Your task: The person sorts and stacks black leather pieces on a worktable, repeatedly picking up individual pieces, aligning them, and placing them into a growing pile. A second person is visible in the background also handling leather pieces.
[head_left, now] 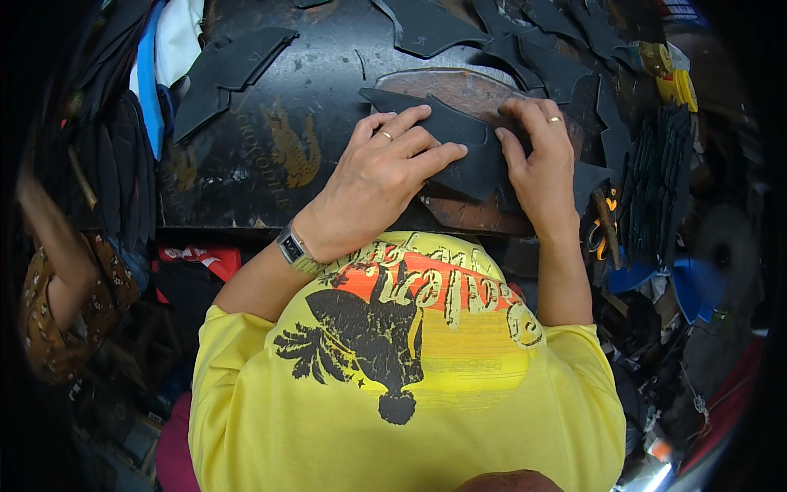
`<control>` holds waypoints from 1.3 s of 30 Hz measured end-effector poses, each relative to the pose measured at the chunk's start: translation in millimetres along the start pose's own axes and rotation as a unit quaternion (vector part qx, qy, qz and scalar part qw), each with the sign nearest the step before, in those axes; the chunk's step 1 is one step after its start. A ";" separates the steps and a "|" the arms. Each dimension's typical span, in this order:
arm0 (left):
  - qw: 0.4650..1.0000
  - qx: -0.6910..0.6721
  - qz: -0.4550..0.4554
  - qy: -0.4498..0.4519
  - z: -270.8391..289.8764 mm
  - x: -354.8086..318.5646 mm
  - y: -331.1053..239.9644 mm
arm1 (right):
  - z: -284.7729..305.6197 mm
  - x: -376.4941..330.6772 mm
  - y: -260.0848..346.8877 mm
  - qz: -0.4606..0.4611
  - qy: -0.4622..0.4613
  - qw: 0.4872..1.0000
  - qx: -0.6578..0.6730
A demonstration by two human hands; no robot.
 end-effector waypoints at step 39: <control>0.996 -0.036 0.017 -0.083 10.1 -22.7 33.6 | 15.7 -37.1 27.8 0.074 0.119 0.990 0.010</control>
Point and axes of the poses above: each hand's wrist, its own x-axis towards the middle knuckle, its own z-axis out of the back of the hand, y = z × x, the point moved 1 cm from there along x, towards the middle knuckle, and after that the axes turned 10 degrees about -y, right-handed, at the moved point
